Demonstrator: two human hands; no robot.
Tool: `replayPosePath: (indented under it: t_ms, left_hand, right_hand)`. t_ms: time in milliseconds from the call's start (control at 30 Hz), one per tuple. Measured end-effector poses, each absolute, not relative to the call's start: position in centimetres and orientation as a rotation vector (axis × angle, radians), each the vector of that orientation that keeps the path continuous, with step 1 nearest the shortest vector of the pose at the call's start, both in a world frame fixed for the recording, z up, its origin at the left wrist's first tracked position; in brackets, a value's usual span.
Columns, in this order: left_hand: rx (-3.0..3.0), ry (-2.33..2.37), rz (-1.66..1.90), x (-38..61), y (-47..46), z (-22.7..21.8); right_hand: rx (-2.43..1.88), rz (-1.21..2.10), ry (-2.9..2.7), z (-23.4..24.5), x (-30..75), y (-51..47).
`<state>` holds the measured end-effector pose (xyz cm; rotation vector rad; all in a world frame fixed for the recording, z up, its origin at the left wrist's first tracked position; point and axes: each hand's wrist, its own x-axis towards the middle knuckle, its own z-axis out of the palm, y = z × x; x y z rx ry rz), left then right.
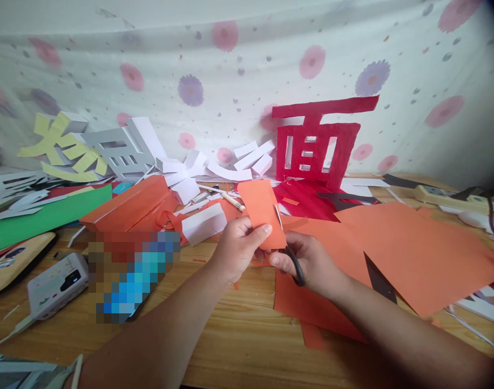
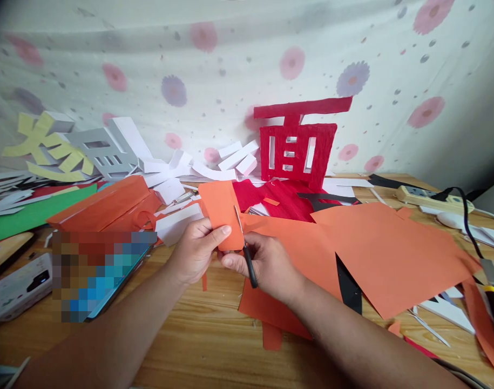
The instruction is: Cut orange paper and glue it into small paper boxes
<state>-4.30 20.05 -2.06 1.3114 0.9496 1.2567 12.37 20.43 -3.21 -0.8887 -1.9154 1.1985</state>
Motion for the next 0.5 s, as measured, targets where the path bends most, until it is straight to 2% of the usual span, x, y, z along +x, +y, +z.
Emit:
replayPosePath:
  t_ms: [500]
  left_hand:
    - [1.393, 0.982, 1.195, -4.38, 20.04, -2.34]
  right_hand:
    - [-0.939, 1.172, -1.905, -3.46, 12.31, 20.53]
